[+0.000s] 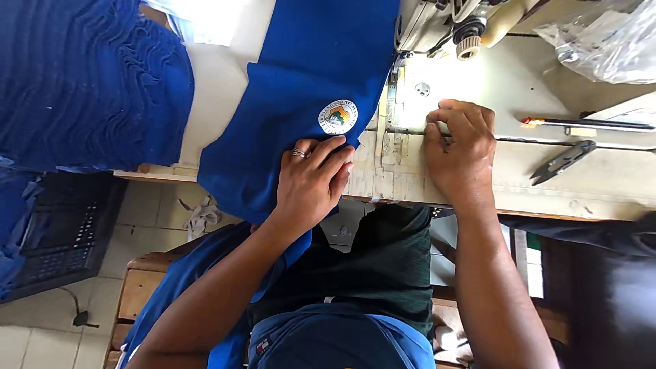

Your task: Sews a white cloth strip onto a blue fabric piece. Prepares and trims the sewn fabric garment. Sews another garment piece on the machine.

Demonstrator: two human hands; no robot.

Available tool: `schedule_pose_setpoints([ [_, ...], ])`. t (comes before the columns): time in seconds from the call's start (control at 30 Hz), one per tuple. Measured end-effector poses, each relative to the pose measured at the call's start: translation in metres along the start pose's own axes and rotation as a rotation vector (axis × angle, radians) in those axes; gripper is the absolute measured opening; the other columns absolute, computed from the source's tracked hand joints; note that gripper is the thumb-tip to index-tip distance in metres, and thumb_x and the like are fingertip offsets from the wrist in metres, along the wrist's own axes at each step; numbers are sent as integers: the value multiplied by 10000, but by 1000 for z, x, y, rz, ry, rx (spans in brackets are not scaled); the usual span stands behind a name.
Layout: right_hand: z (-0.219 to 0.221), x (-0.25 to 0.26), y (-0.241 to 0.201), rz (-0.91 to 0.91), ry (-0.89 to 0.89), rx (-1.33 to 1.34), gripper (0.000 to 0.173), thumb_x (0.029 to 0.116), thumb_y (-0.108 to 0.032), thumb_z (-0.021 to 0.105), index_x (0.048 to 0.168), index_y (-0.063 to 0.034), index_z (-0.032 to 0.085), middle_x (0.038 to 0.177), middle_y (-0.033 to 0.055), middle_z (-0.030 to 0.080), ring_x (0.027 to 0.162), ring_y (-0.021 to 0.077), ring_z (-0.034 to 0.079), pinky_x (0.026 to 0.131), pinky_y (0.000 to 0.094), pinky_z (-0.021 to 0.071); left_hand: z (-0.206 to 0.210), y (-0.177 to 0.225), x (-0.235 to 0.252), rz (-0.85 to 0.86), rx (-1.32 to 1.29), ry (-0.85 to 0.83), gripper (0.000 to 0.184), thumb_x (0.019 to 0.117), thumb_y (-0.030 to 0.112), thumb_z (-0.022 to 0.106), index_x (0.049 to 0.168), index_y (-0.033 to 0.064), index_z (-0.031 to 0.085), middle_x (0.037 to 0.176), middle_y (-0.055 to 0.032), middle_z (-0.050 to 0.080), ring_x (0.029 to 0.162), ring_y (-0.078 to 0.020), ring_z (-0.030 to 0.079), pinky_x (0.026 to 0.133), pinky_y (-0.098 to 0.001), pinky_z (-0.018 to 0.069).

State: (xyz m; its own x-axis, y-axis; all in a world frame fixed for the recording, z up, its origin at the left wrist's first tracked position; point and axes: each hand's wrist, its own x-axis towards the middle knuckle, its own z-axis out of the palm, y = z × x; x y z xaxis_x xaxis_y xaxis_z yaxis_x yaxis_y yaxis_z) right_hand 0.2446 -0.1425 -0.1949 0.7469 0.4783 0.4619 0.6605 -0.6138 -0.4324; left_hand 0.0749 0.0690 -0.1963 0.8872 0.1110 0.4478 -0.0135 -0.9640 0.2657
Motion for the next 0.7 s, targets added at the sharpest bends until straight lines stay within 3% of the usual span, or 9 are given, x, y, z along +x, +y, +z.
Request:
schedule_pose_setpoints([
  [0.2, -1, 0, 1, 14, -31, 18, 247, 1028, -214, 544, 1117, -84, 734, 1340, 125, 664, 1325, 316, 547, 1084, 470, 429, -27, -87, 20, -243, 60, 22, 344, 1064, 330, 518, 1258, 140, 728, 1355, -93, 672, 1245, -352, 600, 1017, -560, 455],
  [0.27, -4, 0, -2, 16, -53, 20, 253, 1032, -212, 542, 1129, -71, 729, 1350, 136, 654, 1335, 336, 537, 1079, 499, 432, -34, -97, 18, -309, 79, 35, 366, 1062, 337, 521, 1279, 116, 716, 1364, -115, 661, 1264, -363, 586, 1038, -565, 447],
  [0.37, -7, 0, -3, 12, -84, 29, 273, 1035, -206, 537, 1150, -34, 716, 1371, 162, 633, 1352, 370, 519, 1100, 533, 421, -55, -46, -3, -276, -32, 59, 401, 1051, 299, 562, 1366, 69, 655, 1461, -129, 590, 1365, -321, 529, 1123, -522, 429],
  [0.43, -5, -1, -1, 9, -74, 32, 277, 1033, -210, 540, 1145, -32, 719, 1365, 170, 636, 1343, 381, 526, 1099, 544, 419, -58, 6, -33, -128, -314, 114, 288, 1034, 234, 592, 1230, 62, 715, 1298, -93, 691, 1241, -226, 608, 1061, -455, 474],
  [0.5, -5, -3, 0, 7, -75, 27, 279, 1030, -215, 535, 1149, -41, 717, 1370, 160, 630, 1335, 377, 523, 1079, 547, 429, -43, 51, -64, -46, -749, -157, 285, 1061, 303, 551, 1032, 110, 759, 1046, -10, 757, 1030, -99, 681, 938, -343, 545],
  [0.53, -6, -3, -1, 2, -80, 16, 280, 1034, -220, 529, 1156, -45, 711, 1383, 153, 619, 1342, 371, 516, 1077, 546, 429, -27, 61, -73, -60, -926, -407, 317, 1065, 328, 560, 1053, 90, 770, 1019, -17, 760, 984, -83, 702, 907, -314, 581],
  [0.6, -7, -3, -3, -12, -80, -5, 285, 1034, -209, 518, 1164, -37, 704, 1394, 155, 611, 1345, 369, 516, 1078, 545, 431, 26, 61, -73, -346, -1110, -728, 289, 1051, 213, 575, 1136, -13, 732, 997, -107, 753, 892, -148, 729, 841, -349, 607],
  [0.63, -7, -3, -4, -18, -78, -11, 289, 1032, -201, 514, 1165, -26, 702, 1393, 164, 611, 1342, 375, 518, 1076, 547, 429, 54, 55, -67, -595, -1167, -690, 261, 1044, 147, 567, 1146, -51, 703, 979, -114, 740, 856, -151, 719, 820, -337, 608],
  [0.7, -7, -3, -6, -22, -79, -23, 289, 1033, -191, 508, 1162, -16, 698, 1392, 169, 614, 1343, 379, 519, 1078, 543, 425, 111, 37, -43, -1145, -1326, -276, 146, 1022, 13, 553, 1120, -68, 625, 867, -56, 685, 744, -100, 662, 719, -285, 587],
])
